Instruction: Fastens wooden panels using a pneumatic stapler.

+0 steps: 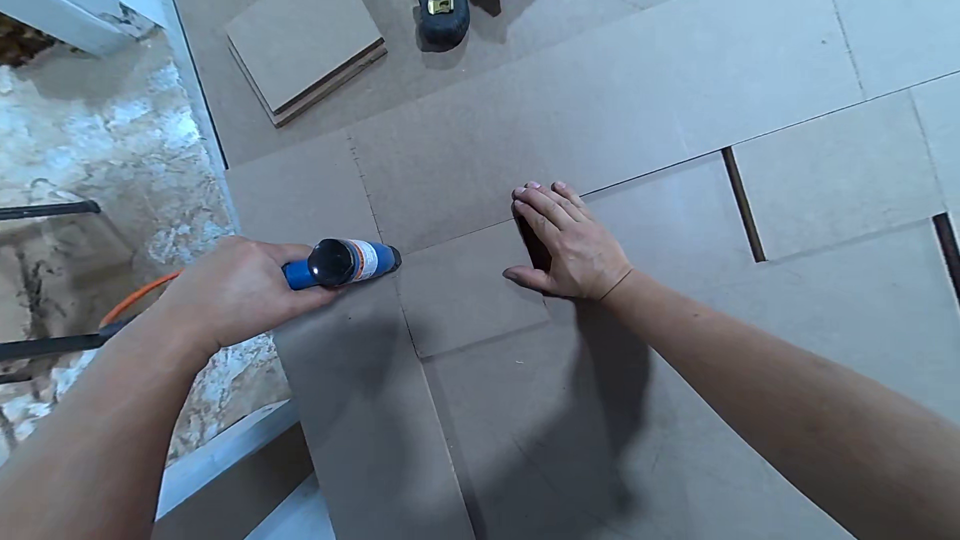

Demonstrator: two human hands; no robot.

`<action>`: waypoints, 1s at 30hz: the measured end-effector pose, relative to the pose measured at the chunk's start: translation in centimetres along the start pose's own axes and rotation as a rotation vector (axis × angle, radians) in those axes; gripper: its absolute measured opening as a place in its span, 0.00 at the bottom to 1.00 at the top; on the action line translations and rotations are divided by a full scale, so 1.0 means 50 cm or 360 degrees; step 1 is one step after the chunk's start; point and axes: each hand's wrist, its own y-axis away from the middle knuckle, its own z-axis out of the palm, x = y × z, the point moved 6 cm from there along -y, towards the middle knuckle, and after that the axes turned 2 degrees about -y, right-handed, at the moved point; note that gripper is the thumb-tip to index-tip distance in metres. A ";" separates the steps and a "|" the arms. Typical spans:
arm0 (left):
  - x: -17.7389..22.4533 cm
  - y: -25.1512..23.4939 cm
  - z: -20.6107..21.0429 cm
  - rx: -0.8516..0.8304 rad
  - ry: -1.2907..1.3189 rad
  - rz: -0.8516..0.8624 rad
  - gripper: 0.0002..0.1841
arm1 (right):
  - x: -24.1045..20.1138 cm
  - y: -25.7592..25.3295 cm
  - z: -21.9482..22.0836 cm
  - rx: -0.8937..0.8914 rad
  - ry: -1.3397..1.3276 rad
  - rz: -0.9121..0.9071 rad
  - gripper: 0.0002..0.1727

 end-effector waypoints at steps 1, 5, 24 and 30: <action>0.003 -0.001 0.000 0.0001 -0.0008 0.0001 0.09 | 0.000 0.001 0.001 0.0001 -0.0008 0.0001 0.55; 0.013 -0.010 0.001 0.0005 -0.0036 -0.0006 0.12 | -0.001 -0.001 0.001 -0.0012 -0.0002 0.0011 0.55; 0.144 -0.080 -0.015 -0.0012 0.0043 0.0093 0.09 | 0.003 0.002 0.001 -0.0025 -0.0018 0.0023 0.55; 0.176 -0.108 -0.015 -0.0072 0.0037 0.0089 0.10 | 0.005 0.002 0.003 -0.0040 -0.0012 0.0025 0.55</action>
